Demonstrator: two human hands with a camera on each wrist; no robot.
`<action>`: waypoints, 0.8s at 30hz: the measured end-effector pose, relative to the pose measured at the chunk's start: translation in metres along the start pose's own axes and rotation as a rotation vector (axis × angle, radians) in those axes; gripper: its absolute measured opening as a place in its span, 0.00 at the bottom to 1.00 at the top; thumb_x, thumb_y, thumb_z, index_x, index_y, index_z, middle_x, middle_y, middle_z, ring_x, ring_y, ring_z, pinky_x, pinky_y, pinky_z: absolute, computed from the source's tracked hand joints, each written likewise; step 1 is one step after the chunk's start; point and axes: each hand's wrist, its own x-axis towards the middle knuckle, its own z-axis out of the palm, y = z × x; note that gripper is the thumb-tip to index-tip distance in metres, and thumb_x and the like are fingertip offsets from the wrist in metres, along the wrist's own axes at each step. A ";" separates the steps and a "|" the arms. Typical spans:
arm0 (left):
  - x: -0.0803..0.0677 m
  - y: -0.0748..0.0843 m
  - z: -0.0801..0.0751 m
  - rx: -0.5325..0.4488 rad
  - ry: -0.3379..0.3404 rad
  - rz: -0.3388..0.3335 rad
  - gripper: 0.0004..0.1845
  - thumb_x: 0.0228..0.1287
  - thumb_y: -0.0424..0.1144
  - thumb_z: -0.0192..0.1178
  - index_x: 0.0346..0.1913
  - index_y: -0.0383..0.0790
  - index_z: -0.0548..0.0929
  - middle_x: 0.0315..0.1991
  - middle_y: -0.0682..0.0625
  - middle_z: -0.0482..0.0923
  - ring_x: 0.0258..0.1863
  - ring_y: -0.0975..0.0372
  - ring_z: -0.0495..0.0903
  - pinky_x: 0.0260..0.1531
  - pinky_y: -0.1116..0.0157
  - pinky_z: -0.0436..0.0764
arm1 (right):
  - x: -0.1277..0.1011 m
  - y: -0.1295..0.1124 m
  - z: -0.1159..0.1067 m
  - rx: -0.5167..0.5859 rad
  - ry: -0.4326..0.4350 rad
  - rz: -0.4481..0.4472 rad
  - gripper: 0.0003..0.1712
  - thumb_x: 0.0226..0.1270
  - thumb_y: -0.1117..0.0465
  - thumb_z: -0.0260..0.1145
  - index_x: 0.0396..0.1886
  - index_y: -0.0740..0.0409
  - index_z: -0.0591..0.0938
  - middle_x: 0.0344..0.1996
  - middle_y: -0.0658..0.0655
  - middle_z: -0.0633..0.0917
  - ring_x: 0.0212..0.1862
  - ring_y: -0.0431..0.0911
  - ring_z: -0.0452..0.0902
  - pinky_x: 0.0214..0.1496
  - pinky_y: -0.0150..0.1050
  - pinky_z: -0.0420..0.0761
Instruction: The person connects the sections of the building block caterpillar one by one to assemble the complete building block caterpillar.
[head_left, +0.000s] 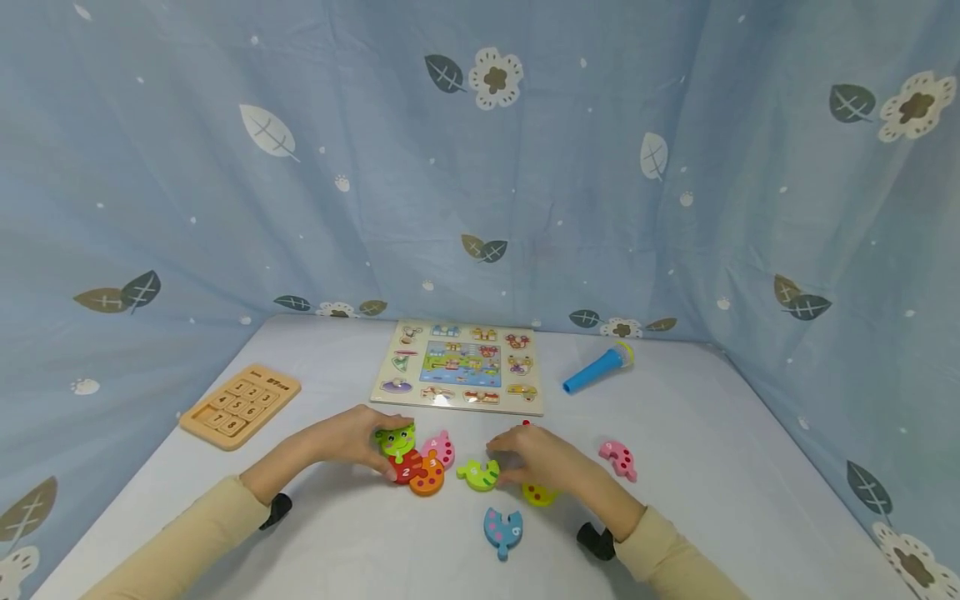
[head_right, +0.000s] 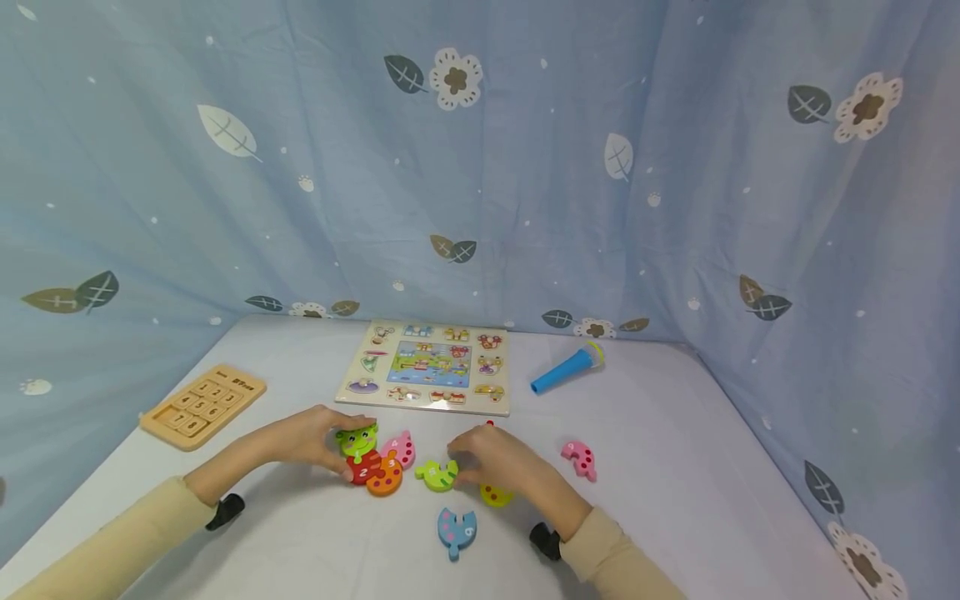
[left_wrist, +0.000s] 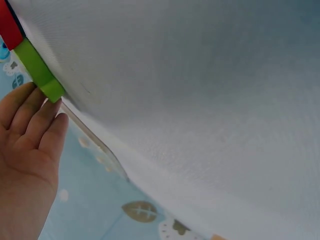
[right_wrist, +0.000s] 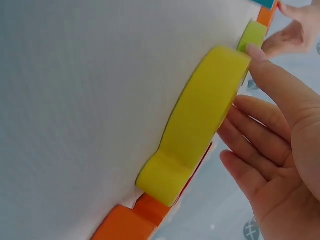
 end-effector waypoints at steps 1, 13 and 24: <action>0.000 0.000 0.000 0.001 0.001 0.002 0.47 0.40 0.63 0.73 0.63 0.37 0.76 0.62 0.48 0.74 0.63 0.56 0.71 0.60 0.57 0.73 | 0.001 0.001 0.000 0.000 0.004 0.003 0.26 0.55 0.55 0.75 0.53 0.61 0.83 0.50 0.53 0.85 0.53 0.44 0.80 0.54 0.34 0.79; -0.001 0.000 0.001 -0.002 0.005 -0.001 0.47 0.40 0.62 0.73 0.63 0.38 0.77 0.62 0.49 0.74 0.63 0.57 0.71 0.60 0.57 0.73 | 0.015 0.009 0.000 -0.021 0.038 0.007 0.24 0.55 0.56 0.75 0.51 0.62 0.84 0.48 0.53 0.86 0.52 0.44 0.81 0.53 0.35 0.80; 0.000 -0.001 0.001 0.061 0.006 0.016 0.48 0.40 0.66 0.71 0.63 0.38 0.77 0.61 0.50 0.76 0.58 0.63 0.73 0.55 0.61 0.76 | 0.007 -0.013 0.006 0.035 0.011 0.119 0.27 0.52 0.50 0.77 0.50 0.59 0.85 0.46 0.49 0.87 0.53 0.44 0.80 0.54 0.37 0.80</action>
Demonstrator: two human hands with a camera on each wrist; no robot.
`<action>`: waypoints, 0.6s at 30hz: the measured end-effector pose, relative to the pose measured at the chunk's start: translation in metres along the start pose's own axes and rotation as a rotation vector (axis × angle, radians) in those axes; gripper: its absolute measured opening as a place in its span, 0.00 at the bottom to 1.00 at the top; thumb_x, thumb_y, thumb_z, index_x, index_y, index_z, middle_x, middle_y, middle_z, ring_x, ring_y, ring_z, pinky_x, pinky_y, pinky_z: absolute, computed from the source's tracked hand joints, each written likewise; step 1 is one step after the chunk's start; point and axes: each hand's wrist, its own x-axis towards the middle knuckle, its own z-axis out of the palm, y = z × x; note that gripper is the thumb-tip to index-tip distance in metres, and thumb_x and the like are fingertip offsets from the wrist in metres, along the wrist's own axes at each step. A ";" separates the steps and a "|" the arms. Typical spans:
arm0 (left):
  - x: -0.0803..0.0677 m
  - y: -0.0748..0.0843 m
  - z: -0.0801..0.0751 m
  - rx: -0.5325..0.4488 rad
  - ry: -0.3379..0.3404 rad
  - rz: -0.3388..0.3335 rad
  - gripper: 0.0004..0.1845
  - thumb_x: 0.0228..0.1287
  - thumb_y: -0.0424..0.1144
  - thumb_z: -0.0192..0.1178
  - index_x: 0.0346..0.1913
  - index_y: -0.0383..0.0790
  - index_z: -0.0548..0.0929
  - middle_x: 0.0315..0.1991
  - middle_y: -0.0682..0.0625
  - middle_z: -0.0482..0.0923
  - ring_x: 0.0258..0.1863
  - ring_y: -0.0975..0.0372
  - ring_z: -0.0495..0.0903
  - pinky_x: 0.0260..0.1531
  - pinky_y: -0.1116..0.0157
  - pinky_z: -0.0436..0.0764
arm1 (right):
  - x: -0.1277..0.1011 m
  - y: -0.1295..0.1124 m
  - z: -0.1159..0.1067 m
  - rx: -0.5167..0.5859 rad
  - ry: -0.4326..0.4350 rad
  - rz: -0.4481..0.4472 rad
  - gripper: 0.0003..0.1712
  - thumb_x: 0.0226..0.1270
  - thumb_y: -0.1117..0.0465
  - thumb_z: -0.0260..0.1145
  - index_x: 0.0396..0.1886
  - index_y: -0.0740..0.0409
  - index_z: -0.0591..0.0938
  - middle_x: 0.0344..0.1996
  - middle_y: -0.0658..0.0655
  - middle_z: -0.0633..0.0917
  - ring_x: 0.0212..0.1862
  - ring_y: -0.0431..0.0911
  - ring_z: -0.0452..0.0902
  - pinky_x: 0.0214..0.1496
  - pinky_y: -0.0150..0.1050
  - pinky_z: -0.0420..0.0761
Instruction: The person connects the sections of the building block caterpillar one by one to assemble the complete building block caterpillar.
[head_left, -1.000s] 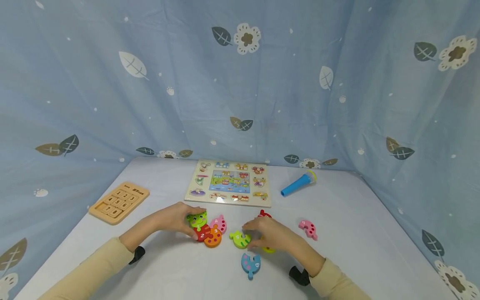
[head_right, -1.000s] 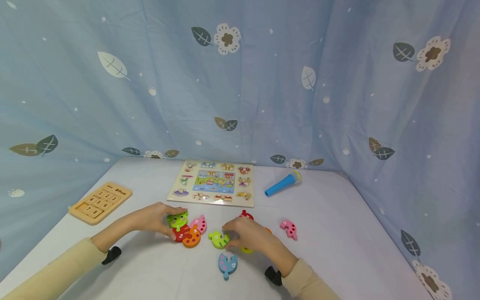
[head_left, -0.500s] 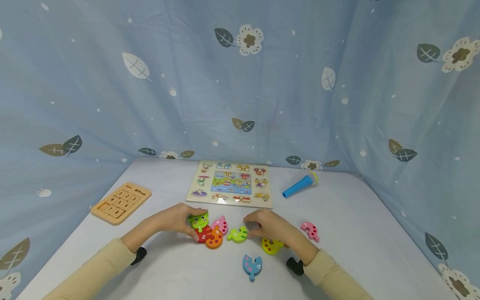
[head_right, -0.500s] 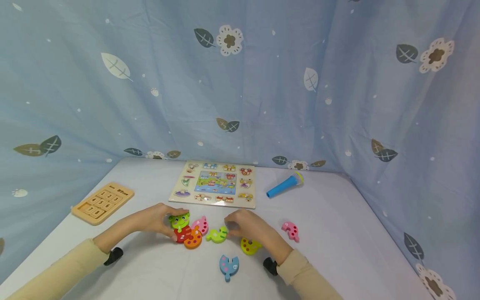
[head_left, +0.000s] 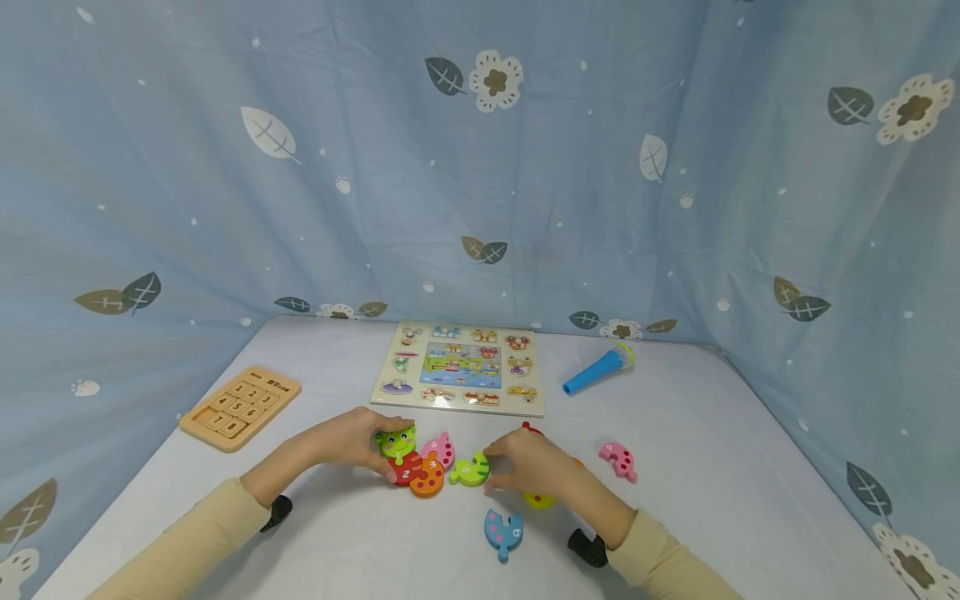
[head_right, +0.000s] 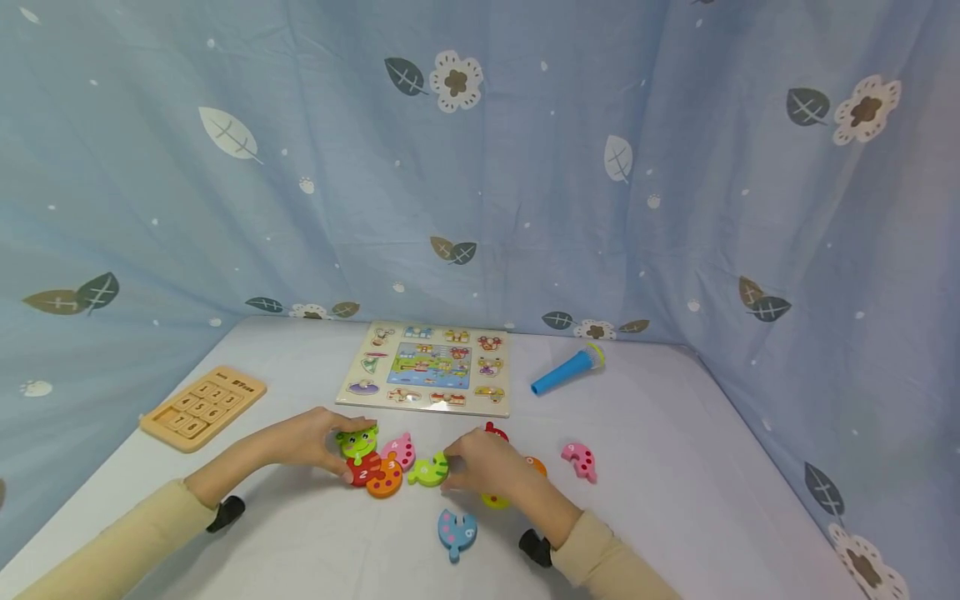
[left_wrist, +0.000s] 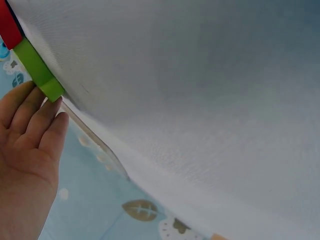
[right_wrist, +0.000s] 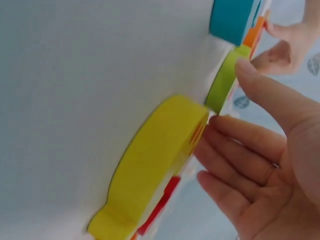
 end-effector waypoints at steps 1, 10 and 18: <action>0.000 0.000 0.000 0.000 0.001 0.004 0.48 0.40 0.65 0.72 0.63 0.38 0.77 0.61 0.49 0.76 0.58 0.63 0.74 0.55 0.60 0.76 | 0.000 -0.001 0.001 -0.006 0.003 0.000 0.27 0.52 0.50 0.77 0.50 0.60 0.85 0.46 0.50 0.87 0.53 0.44 0.80 0.54 0.37 0.79; -0.001 0.004 -0.002 -0.006 -0.001 0.002 0.47 0.41 0.63 0.73 0.63 0.37 0.77 0.61 0.48 0.75 0.59 0.61 0.74 0.56 0.60 0.76 | 0.009 -0.015 0.006 -0.038 0.013 -0.012 0.29 0.51 0.48 0.77 0.50 0.59 0.85 0.45 0.49 0.87 0.49 0.40 0.81 0.51 0.33 0.80; -0.001 0.005 -0.003 -0.009 -0.001 0.018 0.47 0.42 0.63 0.72 0.62 0.36 0.76 0.61 0.46 0.75 0.61 0.57 0.73 0.56 0.57 0.76 | 0.015 -0.027 0.013 -0.056 0.015 0.043 0.31 0.48 0.46 0.78 0.50 0.57 0.85 0.44 0.47 0.87 0.46 0.38 0.80 0.50 0.32 0.80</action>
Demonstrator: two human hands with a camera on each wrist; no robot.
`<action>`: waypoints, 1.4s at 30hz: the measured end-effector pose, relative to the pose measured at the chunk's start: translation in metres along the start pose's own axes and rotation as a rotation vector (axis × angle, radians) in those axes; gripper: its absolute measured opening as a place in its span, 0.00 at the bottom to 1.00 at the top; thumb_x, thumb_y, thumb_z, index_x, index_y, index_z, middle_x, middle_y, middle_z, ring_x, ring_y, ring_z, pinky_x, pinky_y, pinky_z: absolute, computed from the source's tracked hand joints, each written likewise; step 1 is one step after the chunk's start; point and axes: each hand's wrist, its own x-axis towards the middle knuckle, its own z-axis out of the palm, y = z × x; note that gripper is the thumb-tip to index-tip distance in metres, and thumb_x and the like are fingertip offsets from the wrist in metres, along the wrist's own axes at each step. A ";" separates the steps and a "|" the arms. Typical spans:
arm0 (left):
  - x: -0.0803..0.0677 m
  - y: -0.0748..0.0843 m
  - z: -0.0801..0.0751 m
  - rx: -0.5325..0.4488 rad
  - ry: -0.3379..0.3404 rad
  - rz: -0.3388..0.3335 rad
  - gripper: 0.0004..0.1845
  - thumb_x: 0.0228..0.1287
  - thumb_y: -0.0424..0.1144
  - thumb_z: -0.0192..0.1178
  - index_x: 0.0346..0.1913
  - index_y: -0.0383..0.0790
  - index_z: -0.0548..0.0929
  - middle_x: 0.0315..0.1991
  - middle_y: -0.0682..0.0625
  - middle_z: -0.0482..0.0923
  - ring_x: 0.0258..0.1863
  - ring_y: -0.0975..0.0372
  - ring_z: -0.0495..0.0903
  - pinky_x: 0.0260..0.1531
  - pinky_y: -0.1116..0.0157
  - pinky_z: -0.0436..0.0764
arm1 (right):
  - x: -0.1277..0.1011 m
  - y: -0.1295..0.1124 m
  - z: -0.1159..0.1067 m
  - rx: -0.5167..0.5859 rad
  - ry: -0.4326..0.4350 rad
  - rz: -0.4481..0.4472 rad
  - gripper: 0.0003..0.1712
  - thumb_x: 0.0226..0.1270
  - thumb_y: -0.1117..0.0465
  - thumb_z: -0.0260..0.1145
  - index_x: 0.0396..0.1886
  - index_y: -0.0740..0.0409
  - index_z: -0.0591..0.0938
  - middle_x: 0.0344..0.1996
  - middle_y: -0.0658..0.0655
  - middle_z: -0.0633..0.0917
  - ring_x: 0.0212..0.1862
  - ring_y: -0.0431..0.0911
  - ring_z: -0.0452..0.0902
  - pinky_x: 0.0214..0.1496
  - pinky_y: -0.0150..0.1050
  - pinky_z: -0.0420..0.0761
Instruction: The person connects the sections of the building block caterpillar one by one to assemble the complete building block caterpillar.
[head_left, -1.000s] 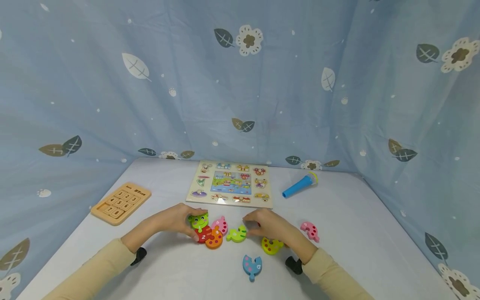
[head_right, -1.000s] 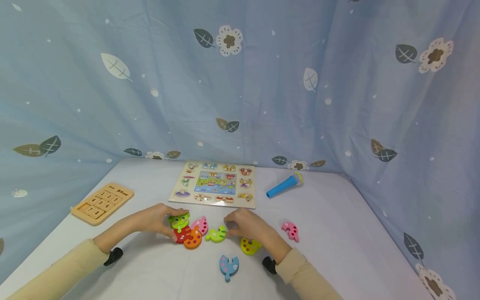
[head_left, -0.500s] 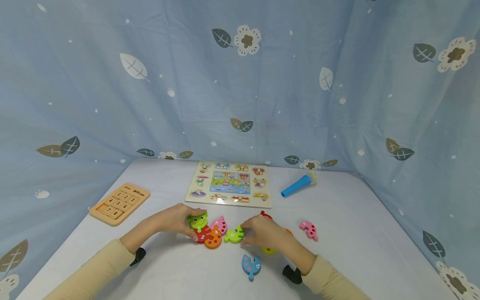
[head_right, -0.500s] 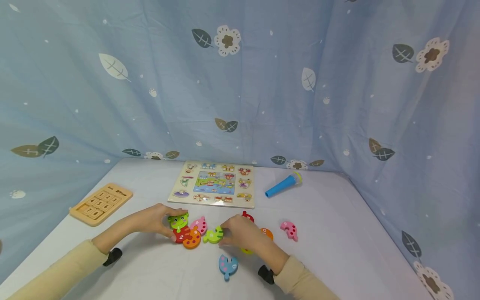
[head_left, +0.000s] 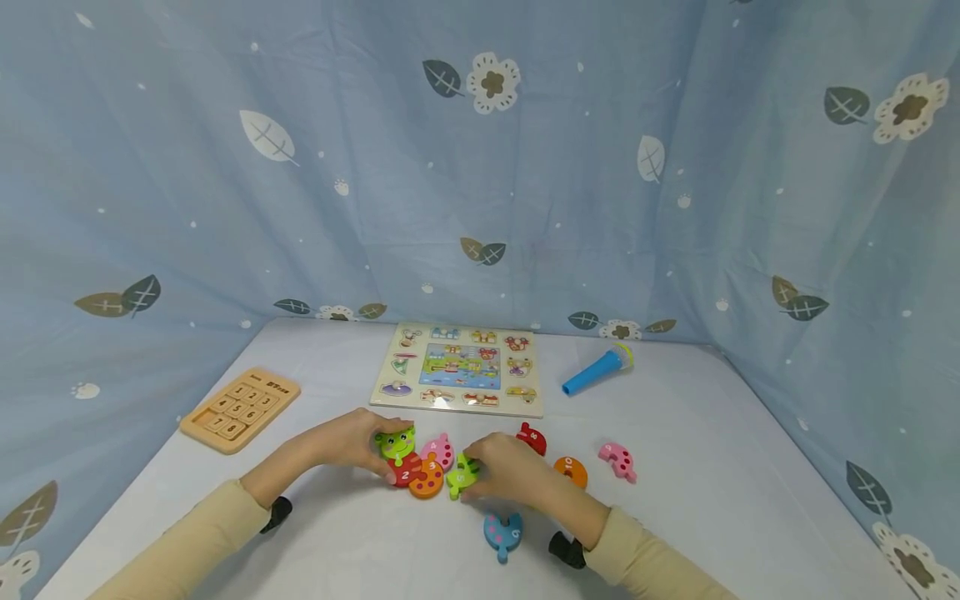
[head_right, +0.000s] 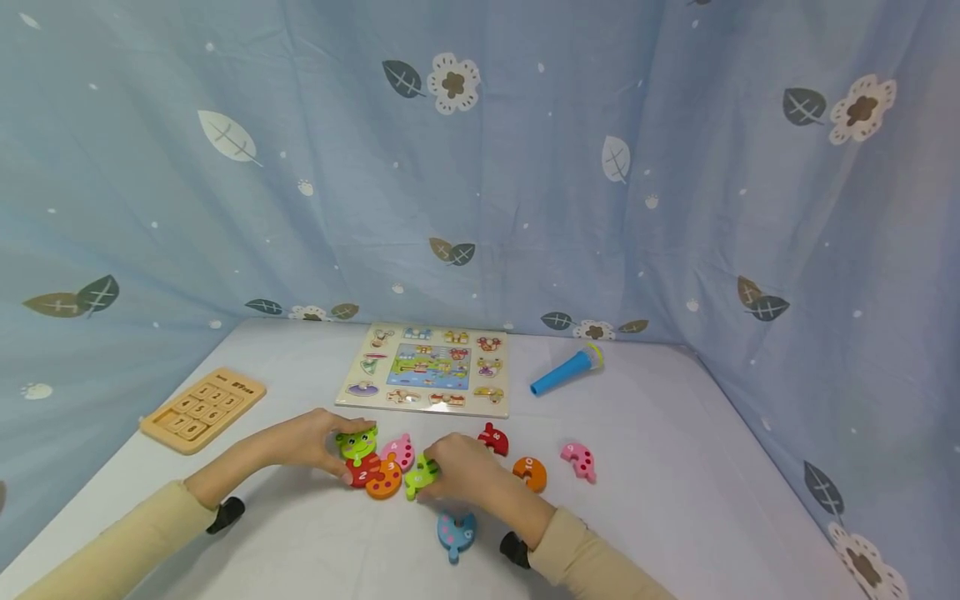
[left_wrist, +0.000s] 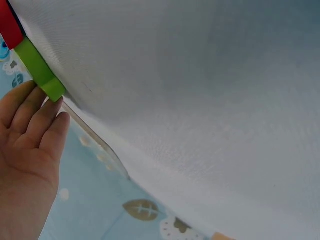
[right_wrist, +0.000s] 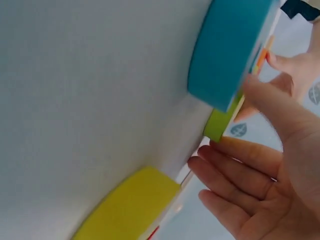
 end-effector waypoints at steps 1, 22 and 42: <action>0.000 0.000 0.000 0.001 0.000 -0.002 0.47 0.42 0.63 0.72 0.63 0.36 0.76 0.61 0.47 0.75 0.61 0.57 0.73 0.56 0.58 0.76 | 0.000 0.000 0.000 -0.006 -0.001 -0.002 0.30 0.49 0.47 0.78 0.51 0.56 0.85 0.45 0.47 0.86 0.47 0.39 0.80 0.51 0.32 0.80; 0.003 0.000 -0.004 0.017 -0.014 0.002 0.48 0.42 0.63 0.72 0.63 0.35 0.76 0.61 0.46 0.76 0.60 0.57 0.73 0.57 0.56 0.75 | -0.003 0.004 -0.004 0.045 -0.020 -0.025 0.37 0.48 0.44 0.77 0.55 0.59 0.83 0.49 0.50 0.85 0.49 0.39 0.81 0.50 0.30 0.79; 0.004 -0.001 -0.003 -0.031 -0.059 -0.030 0.47 0.41 0.60 0.75 0.65 0.39 0.75 0.62 0.48 0.74 0.56 0.61 0.73 0.52 0.61 0.76 | -0.008 0.023 -0.013 0.188 -0.015 -0.031 0.34 0.51 0.52 0.78 0.58 0.59 0.80 0.55 0.51 0.82 0.59 0.44 0.76 0.57 0.37 0.77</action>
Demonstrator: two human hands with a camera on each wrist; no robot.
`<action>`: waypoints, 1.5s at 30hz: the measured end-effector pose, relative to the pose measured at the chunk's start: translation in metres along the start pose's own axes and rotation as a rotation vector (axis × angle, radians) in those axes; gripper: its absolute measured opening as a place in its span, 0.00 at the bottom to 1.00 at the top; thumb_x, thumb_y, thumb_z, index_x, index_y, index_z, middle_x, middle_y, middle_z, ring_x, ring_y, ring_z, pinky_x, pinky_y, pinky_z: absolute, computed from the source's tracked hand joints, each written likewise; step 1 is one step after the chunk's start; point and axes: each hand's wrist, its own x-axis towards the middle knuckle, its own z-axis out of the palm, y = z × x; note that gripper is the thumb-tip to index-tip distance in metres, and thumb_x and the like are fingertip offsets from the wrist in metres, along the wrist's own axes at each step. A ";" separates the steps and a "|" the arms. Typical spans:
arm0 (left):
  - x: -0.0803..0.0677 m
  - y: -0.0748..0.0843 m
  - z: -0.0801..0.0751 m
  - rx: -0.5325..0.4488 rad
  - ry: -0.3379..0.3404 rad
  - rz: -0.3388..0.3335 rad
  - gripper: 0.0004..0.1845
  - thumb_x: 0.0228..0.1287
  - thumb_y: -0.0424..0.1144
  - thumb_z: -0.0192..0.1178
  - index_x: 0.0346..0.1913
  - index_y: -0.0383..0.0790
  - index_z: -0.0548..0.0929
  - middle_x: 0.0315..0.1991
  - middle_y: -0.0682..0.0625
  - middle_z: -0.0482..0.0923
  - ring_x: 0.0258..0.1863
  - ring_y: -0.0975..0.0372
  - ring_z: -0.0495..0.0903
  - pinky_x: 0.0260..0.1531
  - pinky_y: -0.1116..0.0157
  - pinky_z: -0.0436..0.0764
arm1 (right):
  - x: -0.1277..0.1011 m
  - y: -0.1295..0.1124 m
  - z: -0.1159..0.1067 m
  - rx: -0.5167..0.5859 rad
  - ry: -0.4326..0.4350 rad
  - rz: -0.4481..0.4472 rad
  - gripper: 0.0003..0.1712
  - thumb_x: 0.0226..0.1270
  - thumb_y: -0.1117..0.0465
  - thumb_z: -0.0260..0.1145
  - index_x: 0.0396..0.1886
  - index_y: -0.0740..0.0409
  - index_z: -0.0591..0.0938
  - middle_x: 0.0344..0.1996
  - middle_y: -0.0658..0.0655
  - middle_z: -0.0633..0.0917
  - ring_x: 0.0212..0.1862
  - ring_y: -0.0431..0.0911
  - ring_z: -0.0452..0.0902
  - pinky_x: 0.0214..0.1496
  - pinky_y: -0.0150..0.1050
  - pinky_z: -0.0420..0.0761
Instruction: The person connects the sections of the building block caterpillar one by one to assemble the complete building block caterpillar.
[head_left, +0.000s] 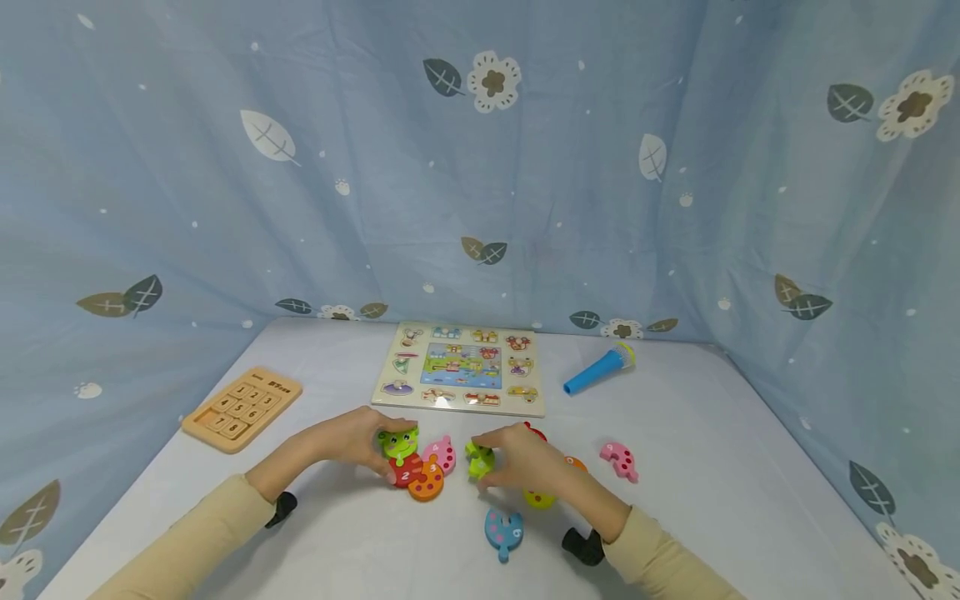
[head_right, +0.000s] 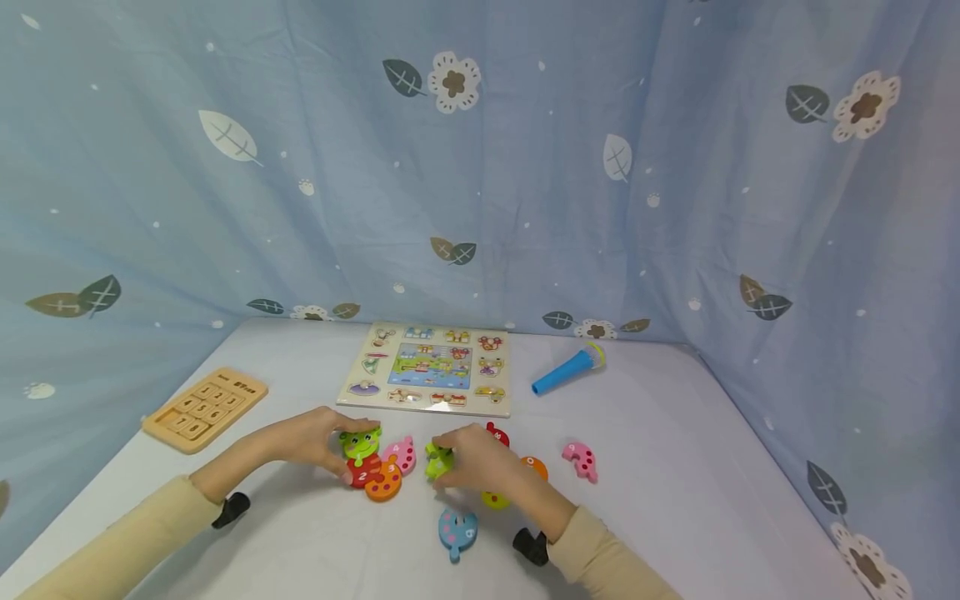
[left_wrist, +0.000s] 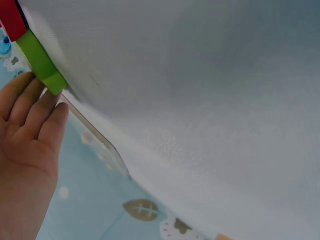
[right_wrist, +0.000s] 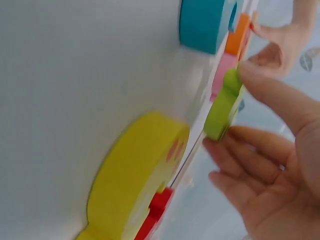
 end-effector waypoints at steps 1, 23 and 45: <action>0.000 0.000 0.000 -0.009 -0.003 0.005 0.47 0.41 0.60 0.75 0.65 0.39 0.75 0.63 0.48 0.74 0.59 0.58 0.73 0.55 0.58 0.76 | 0.001 0.001 -0.002 0.010 -0.008 -0.010 0.34 0.52 0.52 0.77 0.59 0.59 0.80 0.55 0.51 0.82 0.59 0.44 0.76 0.58 0.37 0.76; 0.005 -0.005 0.000 -0.066 -0.073 0.003 0.46 0.39 0.54 0.78 0.66 0.44 0.75 0.65 0.48 0.71 0.68 0.52 0.65 0.65 0.50 0.66 | 0.028 0.015 -0.015 -0.019 -0.109 -0.181 0.34 0.54 0.56 0.76 0.62 0.53 0.78 0.58 0.45 0.79 0.60 0.38 0.73 0.60 0.34 0.74; 0.005 -0.005 0.001 -0.104 -0.074 0.026 0.46 0.41 0.54 0.77 0.66 0.41 0.73 0.66 0.44 0.70 0.68 0.50 0.65 0.65 0.47 0.64 | 0.053 0.010 -0.011 -0.103 -0.194 -0.247 0.32 0.56 0.62 0.75 0.62 0.53 0.78 0.60 0.45 0.78 0.63 0.38 0.70 0.60 0.30 0.72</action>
